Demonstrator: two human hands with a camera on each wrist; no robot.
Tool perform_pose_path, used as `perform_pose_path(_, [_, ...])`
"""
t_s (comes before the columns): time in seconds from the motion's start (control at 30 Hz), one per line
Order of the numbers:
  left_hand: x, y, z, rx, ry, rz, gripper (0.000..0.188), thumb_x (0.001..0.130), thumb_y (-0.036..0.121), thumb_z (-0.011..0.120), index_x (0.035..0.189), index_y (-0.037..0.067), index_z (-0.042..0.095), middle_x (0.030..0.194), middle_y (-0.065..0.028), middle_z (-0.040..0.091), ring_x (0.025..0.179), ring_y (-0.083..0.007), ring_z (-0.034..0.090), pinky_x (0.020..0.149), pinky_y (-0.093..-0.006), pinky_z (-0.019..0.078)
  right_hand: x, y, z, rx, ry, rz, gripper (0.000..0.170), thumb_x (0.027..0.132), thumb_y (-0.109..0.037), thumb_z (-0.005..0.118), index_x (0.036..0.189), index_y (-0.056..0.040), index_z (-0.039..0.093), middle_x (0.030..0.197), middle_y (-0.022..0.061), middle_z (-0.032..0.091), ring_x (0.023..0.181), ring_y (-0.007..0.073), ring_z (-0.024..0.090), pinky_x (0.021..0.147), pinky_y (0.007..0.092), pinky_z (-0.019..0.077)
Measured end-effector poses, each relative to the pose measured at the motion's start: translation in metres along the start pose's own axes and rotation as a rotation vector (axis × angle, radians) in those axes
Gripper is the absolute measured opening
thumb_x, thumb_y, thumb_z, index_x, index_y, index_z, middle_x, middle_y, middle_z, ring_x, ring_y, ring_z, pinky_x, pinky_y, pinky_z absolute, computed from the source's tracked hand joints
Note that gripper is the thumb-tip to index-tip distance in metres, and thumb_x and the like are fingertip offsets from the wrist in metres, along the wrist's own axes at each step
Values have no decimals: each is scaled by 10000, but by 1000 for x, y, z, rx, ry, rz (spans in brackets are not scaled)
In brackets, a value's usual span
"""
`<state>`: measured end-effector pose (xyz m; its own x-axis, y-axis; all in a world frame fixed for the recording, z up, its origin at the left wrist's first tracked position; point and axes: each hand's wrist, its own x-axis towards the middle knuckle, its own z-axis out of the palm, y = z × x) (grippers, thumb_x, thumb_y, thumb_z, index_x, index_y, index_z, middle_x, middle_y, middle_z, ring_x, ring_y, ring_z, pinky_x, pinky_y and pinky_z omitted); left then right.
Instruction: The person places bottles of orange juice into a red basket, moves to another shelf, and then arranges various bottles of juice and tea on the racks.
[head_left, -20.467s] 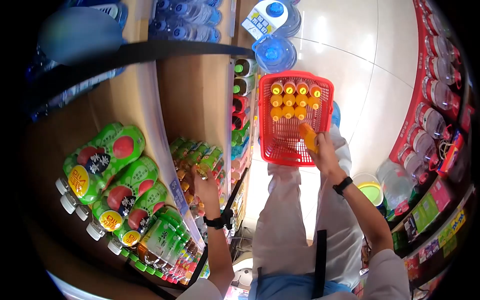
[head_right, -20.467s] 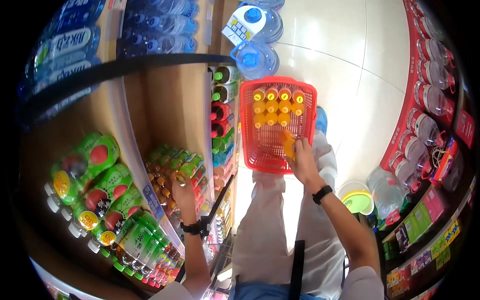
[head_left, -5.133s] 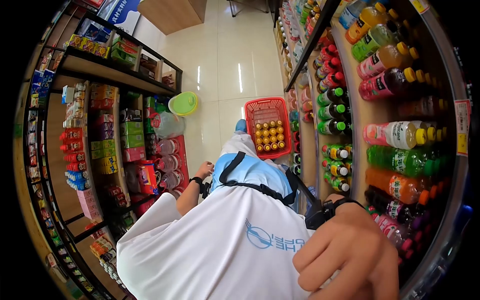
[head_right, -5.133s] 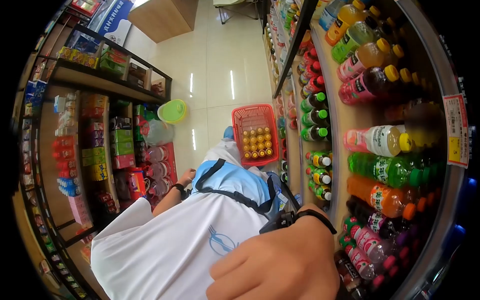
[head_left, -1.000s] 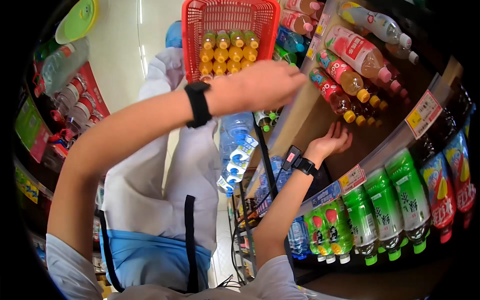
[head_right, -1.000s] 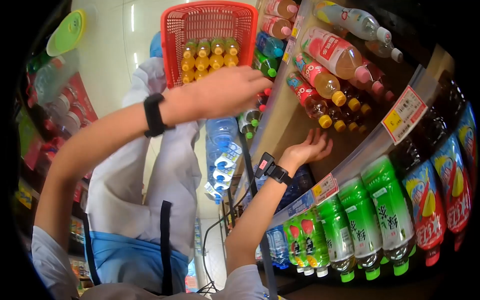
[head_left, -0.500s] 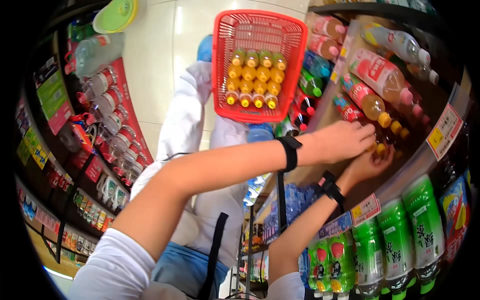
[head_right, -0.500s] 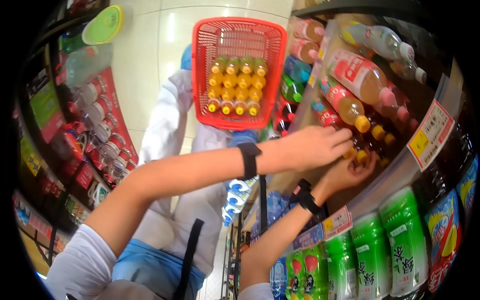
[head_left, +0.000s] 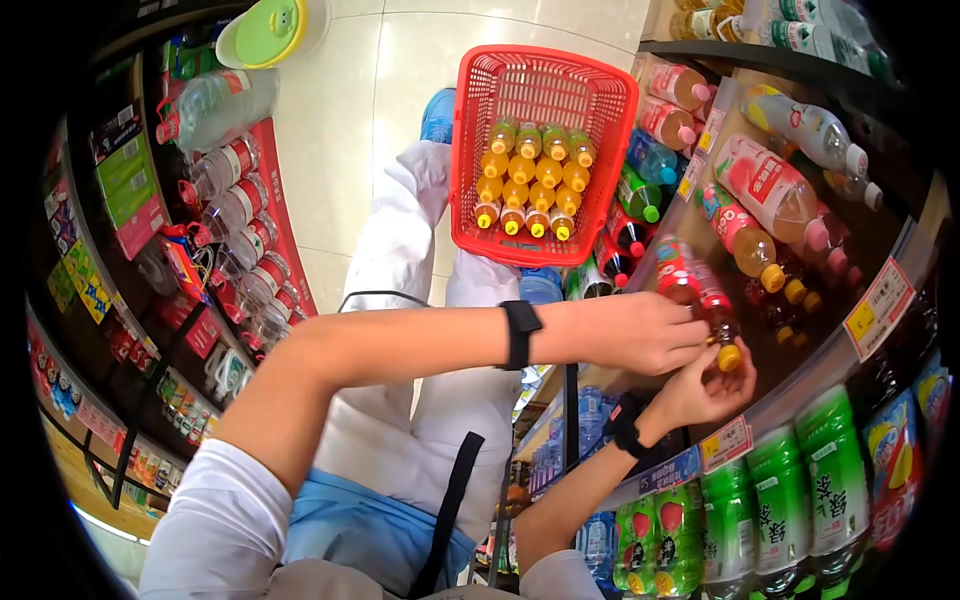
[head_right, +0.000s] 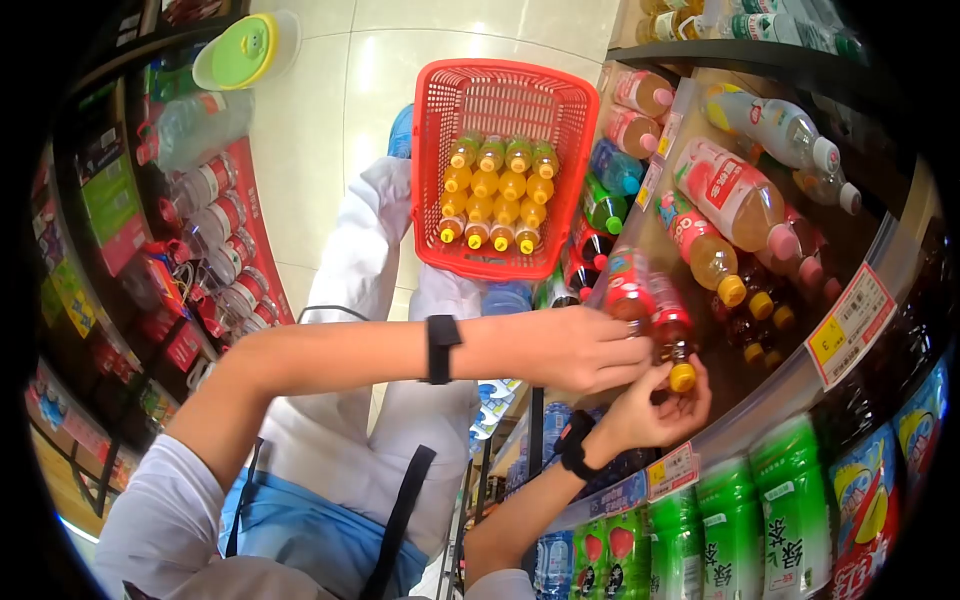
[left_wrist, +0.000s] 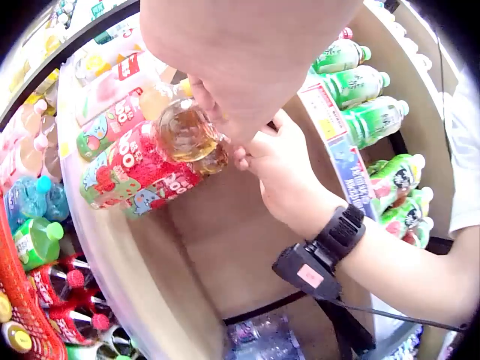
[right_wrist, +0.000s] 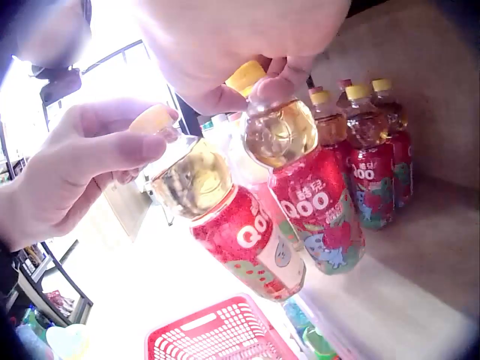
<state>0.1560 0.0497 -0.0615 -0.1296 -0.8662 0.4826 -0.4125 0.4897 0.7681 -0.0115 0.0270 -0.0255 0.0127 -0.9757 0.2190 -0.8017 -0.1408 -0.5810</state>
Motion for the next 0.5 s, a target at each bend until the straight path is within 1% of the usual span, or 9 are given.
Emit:
perform_pose_path(0.07, [-15, 6, -25, -25, -43, -13, 121, 762, 120, 612, 815, 34, 545, 835, -67, 485, 730, -186, 568, 612, -313, 506, -6, -21, 2, 16, -82, 12, 475, 806, 108, 671, 1222, 29, 458, 1156, 200, 625, 1000, 275, 637, 869, 346, 536])
perform_pose_path(0.1, [-23, 4, -37, -45, -89, -29, 125, 761, 118, 612, 812, 34, 536, 841, -69, 476, 731, -188, 568, 605, -312, 509, -5, -28, 6, 68, -108, -60, 473, 798, 117, 658, 1220, 30, 463, 1130, 202, 623, 997, 274, 631, 867, 350, 530])
perform_pose_path(0.13, [-31, -1, -48, -45, -95, -29, 125, 761, 118, 612, 812, 34, 536, 841, -69, 476, 731, -188, 568, 605, -312, 509, -4, -36, 13, 70, -107, -55, 473, 798, 117, 658, 1220, 30, 463, 1130, 202, 623, 997, 274, 631, 867, 350, 530])
perform_pose_path(0.2, [-47, -10, -69, -70, -171, -60, 123, 761, 116, 608, 808, 35, 528, 841, -71, 471, 729, -193, 568, 590, -308, 512, -2, -55, 28, 146, -241, -58, 448, 783, 120, 659, 1191, 27, 498, 1105, 185, 625, 992, 271, 627, 873, 362, 526])
perform_pose_path(0.23, [-56, -18, -76, -42, -187, -61, 125, 764, 113, 600, 831, 35, 529, 850, -74, 476, 727, -194, 568, 592, -311, 514, 1, -60, 41, 133, -285, -56, 411, 761, 127, 661, 1143, 24, 547, 1051, 153, 622, 968, 274, 623, 879, 377, 523])
perform_pose_path(0.27, [-66, -30, -82, -51, -188, -64, 125, 764, 113, 600, 831, 35, 529, 850, -74, 476, 727, -194, 568, 592, -311, 514, 1, -61, 57, 143, -315, -6, 394, 737, 100, 683, 1106, 6, 583, 994, 133, 606, 927, 281, 621, 841, 373, 524])
perform_pose_path(0.37, [-80, -73, -103, 48, -284, -66, 145, 768, 116, 595, 867, 35, 528, 867, -78, 485, 748, -194, 574, 595, -310, 519, 2, -58, 112, 60, -432, 10, 362, 725, 40, 704, 1064, -23, 594, 944, 134, 573, 863, 298, 607, 755, 373, 511])
perform_pose_path(0.43, [-84, -100, -116, 117, -413, -212, 211, 774, 98, 607, 958, 20, 538, 954, -104, 530, 826, -223, 606, 654, -345, 545, 1, -53, 157, 50, -461, -5, 328, 729, 12, 704, 1032, -29, 587, 926, 139, 559, 831, 325, 593, 724, 394, 503])
perform_pose_path(0.5, [-90, -135, -109, 125, -401, -252, 217, 769, 99, 616, 953, 30, 523, 958, -105, 524, 846, -243, 604, 668, -364, 549, 3, -45, 196, -3, -532, -9, 295, 757, -25, 681, 1031, -20, 570, 949, 161, 558, 851, 355, 595, 733, 422, 500])
